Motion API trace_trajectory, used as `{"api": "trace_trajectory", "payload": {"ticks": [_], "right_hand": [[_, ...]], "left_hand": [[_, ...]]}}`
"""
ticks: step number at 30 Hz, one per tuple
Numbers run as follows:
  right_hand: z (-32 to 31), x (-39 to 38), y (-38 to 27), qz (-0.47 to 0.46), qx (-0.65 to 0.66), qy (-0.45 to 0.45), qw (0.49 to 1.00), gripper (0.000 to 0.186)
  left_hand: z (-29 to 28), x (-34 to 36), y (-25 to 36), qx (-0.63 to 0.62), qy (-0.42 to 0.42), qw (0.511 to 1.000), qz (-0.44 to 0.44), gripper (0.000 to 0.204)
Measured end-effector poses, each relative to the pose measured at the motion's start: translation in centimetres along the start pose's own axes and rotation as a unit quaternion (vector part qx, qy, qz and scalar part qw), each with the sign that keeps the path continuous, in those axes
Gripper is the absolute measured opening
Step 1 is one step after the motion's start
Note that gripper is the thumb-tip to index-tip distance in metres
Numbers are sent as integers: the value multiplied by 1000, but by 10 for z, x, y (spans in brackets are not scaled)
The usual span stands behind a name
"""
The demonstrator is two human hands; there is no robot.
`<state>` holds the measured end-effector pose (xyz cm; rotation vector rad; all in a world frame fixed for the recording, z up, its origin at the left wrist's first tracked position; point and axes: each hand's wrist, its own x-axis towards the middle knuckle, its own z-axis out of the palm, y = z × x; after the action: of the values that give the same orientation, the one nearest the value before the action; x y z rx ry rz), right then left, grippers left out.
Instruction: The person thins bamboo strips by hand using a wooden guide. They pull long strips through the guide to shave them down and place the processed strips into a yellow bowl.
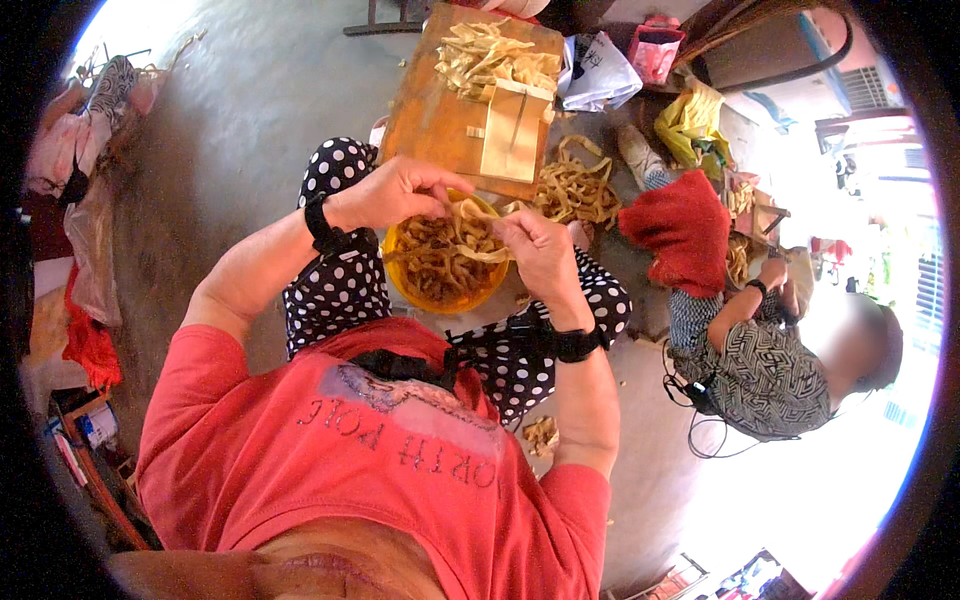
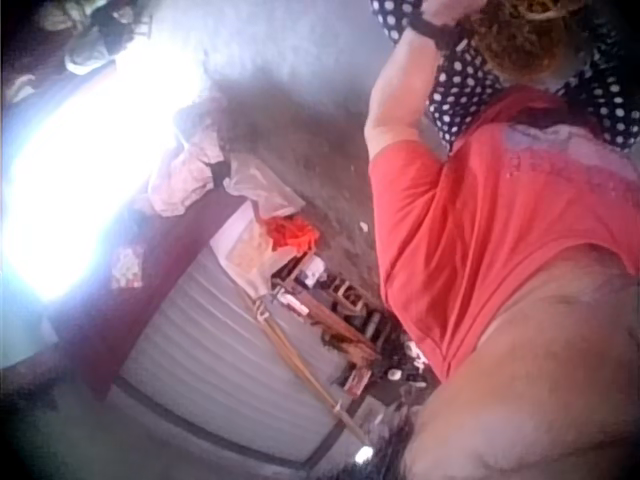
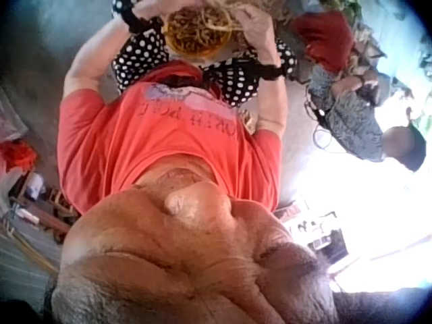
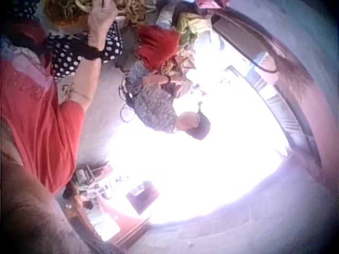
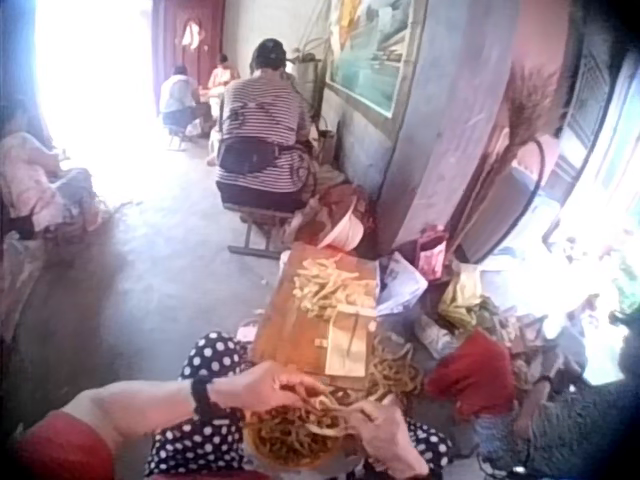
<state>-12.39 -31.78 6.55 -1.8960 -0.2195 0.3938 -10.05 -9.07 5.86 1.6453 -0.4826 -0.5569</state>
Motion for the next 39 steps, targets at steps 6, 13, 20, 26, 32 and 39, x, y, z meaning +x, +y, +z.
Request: {"api": "trace_trajectory", "payload": {"ticks": [6,13,20,26,32,39], "right_hand": [[-1,8,1,59,71,-46,995,15],[-7,17,-1,56,118,-36,991,18],[-25,46,9,32,34,-47,998,14],[-41,89,20,12,41,27,999,12],[-40,107,45,2,98,75,992,8],[-47,70,67,84,110,129,982,10]], "left_hand": [[1,10,7,219,62,962,154,32],[3,29,7,-89,-31,995,-39,20],[-9,49,-4,-238,41,959,-147,15],[-29,83,-13,-212,87,967,-110,15],[-31,95,-25,-244,144,951,-119,14],[-28,60,-37,-256,102,939,-207,23]]}}
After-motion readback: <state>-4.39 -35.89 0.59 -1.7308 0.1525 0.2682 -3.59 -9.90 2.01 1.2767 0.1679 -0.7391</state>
